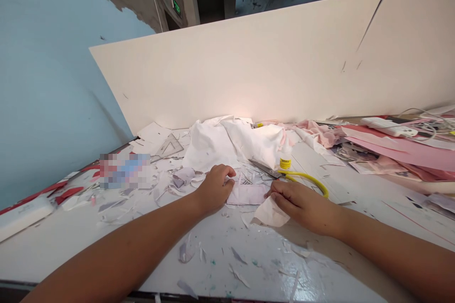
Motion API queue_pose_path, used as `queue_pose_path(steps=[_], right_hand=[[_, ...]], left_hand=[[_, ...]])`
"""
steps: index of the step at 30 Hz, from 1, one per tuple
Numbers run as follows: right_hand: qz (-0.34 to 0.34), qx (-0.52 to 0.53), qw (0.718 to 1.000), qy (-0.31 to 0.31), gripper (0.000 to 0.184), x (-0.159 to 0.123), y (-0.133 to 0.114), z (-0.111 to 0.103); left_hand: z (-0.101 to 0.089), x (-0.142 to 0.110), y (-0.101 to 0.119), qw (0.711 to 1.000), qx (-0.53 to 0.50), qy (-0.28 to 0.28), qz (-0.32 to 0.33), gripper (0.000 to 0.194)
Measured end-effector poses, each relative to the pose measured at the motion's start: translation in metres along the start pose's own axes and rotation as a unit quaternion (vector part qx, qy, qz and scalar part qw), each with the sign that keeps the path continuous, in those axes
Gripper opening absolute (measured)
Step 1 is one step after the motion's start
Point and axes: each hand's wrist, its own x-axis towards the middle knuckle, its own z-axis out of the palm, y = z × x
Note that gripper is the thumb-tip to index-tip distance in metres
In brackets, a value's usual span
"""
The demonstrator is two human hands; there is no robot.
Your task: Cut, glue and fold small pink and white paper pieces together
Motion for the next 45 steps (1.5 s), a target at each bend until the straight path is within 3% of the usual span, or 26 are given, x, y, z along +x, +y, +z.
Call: queue_pose_path(steps=[9,19,26,29,32,34,37,38,42,45], right_hand=[[-0.003,0.0,1.0,0.011,0.024,0.0,-0.001,0.0],[0.0,-0.006,1.0,0.008,0.025,0.002,0.001,0.002],[0.012,0.007,1.0,0.013,0.026,0.001,0.002,0.004],[0.031,0.06,0.996,0.055,0.028,0.001,0.001,0.004],[0.07,0.136,0.98,0.123,0.028,0.002,-0.001,0.006],[0.079,0.166,0.972,0.149,0.029,0.003,-0.004,0.008],[0.07,0.176,0.969,0.159,0.028,0.005,-0.008,0.01],[0.07,0.18,0.969,0.157,0.028,0.005,-0.009,0.011],[0.095,0.217,0.964,0.118,0.024,0.007,-0.007,0.015],[0.117,0.259,0.953,0.102,0.023,0.007,-0.002,0.017]], left_hand=[[0.0,-0.001,0.004,0.998,0.043,-0.04,0.014,0.021],[0.004,0.002,0.012,0.997,0.07,-0.018,0.037,0.021],[0.009,0.006,0.01,0.996,0.082,-0.022,0.008,0.026],[0.003,0.001,0.014,0.998,0.04,-0.013,0.049,0.03],[-0.004,-0.008,0.024,0.988,-0.035,-0.025,0.149,0.033],[-0.004,-0.013,0.032,0.979,-0.092,-0.039,0.177,0.048],[0.001,-0.019,0.041,0.979,-0.185,-0.065,0.063,0.072],[0.003,-0.019,0.043,0.973,-0.221,-0.06,0.023,0.069],[0.006,-0.02,0.048,0.927,-0.361,-0.073,-0.063,0.024],[0.003,-0.019,0.048,0.911,-0.401,-0.061,-0.078,0.018]])
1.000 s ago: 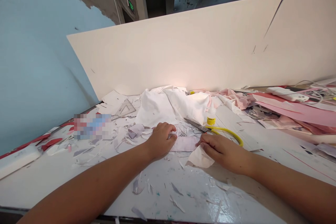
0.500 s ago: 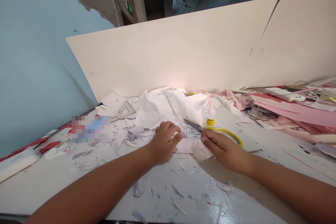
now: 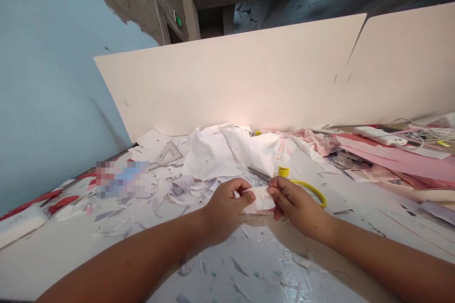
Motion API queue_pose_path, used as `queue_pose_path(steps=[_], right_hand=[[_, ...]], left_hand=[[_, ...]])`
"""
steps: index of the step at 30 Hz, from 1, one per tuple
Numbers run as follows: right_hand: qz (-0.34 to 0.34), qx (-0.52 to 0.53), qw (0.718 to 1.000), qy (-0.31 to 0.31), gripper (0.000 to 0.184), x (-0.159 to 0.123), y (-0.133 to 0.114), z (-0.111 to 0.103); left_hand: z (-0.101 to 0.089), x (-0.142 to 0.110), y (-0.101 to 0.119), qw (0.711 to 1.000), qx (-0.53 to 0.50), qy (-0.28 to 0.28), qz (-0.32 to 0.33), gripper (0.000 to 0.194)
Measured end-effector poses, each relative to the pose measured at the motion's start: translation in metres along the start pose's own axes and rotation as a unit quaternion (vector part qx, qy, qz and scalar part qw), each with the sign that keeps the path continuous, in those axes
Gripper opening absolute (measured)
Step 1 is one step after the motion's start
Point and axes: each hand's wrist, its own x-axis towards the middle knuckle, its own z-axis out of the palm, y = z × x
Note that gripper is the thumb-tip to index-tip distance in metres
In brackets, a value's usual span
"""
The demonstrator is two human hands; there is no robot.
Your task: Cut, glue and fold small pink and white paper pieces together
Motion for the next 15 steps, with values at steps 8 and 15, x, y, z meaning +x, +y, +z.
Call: queue_pose_path(steps=[8,15], right_hand=[[-0.035,0.117,0.992,0.0,0.033,0.001,-0.003,0.005],[0.041,0.077,0.994,-0.065,0.016,0.0,-0.012,-0.016]], left_hand=[[0.002,-0.002,0.005,1.0,0.016,-0.007,0.001,0.018],[0.001,-0.007,-0.004,0.999,-0.05,0.017,-0.009,0.02]])
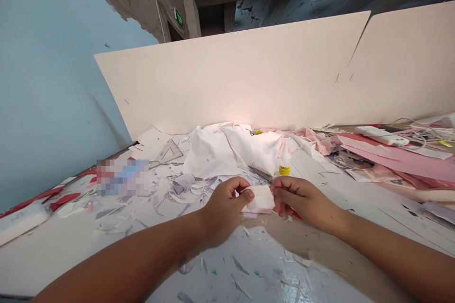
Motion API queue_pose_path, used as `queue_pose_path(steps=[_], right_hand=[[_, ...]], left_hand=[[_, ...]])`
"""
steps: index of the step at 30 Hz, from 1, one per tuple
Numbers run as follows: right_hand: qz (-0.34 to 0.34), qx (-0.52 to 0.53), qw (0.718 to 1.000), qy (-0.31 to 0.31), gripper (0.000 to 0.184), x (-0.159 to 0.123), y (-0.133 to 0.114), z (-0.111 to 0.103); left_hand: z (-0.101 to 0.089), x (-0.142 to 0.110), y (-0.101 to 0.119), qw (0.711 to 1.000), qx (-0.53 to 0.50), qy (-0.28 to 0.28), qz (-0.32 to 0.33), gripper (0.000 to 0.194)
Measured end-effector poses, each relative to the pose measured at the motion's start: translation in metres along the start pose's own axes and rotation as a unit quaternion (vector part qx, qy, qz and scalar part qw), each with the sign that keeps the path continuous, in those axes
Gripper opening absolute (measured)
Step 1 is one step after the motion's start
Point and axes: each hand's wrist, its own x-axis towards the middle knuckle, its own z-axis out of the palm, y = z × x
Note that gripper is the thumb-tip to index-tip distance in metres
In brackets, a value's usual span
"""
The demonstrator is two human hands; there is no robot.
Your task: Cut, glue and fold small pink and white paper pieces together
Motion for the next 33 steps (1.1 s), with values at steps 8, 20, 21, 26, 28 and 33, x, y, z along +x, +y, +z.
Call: queue_pose_path(steps=[8,20,21,26,28,33], right_hand=[[-0.04,-0.474,0.879,0.037,0.037,-0.006,-0.013,-0.044],[0.09,-0.503,0.857,0.06,0.027,0.011,0.017,-0.045],[0.085,-0.499,0.861,0.052,0.025,0.012,0.019,-0.044],[0.084,-0.48,0.872,0.049,0.021,0.014,0.02,-0.043],[0.094,-0.483,0.868,0.063,0.02,0.011,0.016,-0.043],[0.097,-0.454,0.88,0.102,0.018,-0.001,-0.002,-0.044]], left_hand=[[-0.012,0.008,-0.001,0.992,0.08,0.079,0.055,0.019],[0.002,0.007,0.005,0.998,-0.051,0.017,-0.034,0.03],[0.003,0.007,0.005,0.997,-0.057,0.013,-0.046,0.032],[0.001,0.008,0.005,0.996,-0.072,0.025,-0.05,0.036],[-0.002,0.01,0.005,0.995,-0.064,0.058,-0.045,0.037],[-0.011,0.017,0.008,0.993,-0.017,0.115,0.019,0.029]])
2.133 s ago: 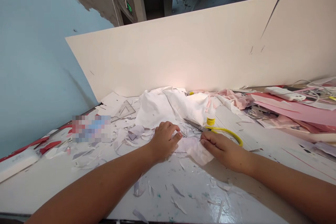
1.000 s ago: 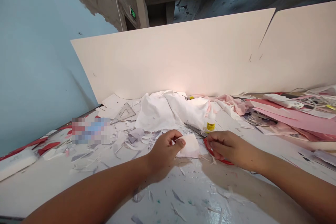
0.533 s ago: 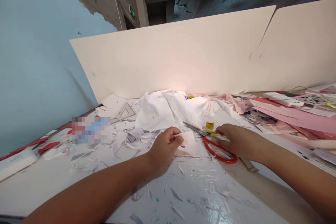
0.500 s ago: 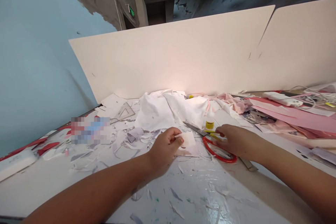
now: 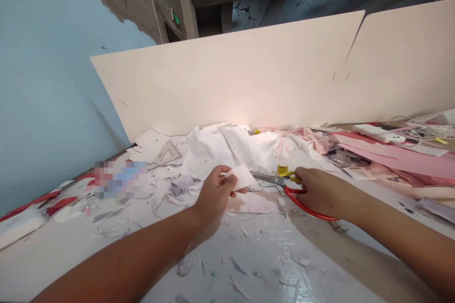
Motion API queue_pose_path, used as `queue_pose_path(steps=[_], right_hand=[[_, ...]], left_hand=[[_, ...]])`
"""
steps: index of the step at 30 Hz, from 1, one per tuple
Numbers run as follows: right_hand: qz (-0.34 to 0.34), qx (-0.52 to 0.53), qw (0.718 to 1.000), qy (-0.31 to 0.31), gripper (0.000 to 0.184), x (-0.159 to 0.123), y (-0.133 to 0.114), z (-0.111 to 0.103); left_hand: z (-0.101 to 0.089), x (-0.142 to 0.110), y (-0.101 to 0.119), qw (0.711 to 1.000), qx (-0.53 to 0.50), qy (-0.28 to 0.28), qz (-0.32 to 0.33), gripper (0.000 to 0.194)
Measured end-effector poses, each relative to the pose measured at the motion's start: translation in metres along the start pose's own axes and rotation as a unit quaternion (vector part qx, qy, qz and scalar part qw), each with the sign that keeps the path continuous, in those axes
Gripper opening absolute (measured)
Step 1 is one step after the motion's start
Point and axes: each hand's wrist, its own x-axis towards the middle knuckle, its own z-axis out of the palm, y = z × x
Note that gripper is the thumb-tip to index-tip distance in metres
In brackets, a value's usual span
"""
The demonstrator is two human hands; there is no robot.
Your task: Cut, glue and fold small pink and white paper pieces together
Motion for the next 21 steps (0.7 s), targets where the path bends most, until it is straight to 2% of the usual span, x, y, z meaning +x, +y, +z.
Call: queue_pose_path(steps=[3,6,8,10,12,17,19,21], right_hand=[[0.012,0.058,0.998,-0.01,0.023,-0.004,-0.001,-0.009],[0.004,0.208,0.978,-0.033,0.031,-0.005,-0.002,-0.013],[-0.026,0.339,0.939,-0.058,0.037,-0.005,-0.004,-0.012],[-0.073,0.448,0.887,-0.085,0.041,-0.006,-0.005,-0.008],[-0.123,0.489,0.857,-0.108,0.046,-0.008,-0.005,-0.003],[-0.176,0.456,0.852,-0.185,0.058,-0.016,-0.006,0.005],[-0.177,0.442,0.864,-0.165,0.057,-0.019,-0.01,0.005],[-0.175,0.418,0.885,-0.107,0.05,-0.021,-0.015,0.004]], left_hand=[[-0.005,0.005,0.004,1.0,-0.003,0.019,0.023,0.028],[-0.009,0.008,0.01,0.998,-0.011,0.038,0.039,0.027],[-0.011,0.01,0.015,0.998,-0.011,0.044,0.047,0.027],[-0.012,0.011,0.02,0.998,-0.006,0.04,0.053,0.028],[-0.013,0.012,0.026,0.998,0.01,0.032,0.061,0.027],[-0.013,0.018,0.038,0.994,0.042,0.027,0.093,0.026],[-0.011,0.022,0.043,0.993,0.051,0.027,0.1,0.027],[-0.009,0.025,0.047,0.992,0.056,0.026,0.113,0.026]])
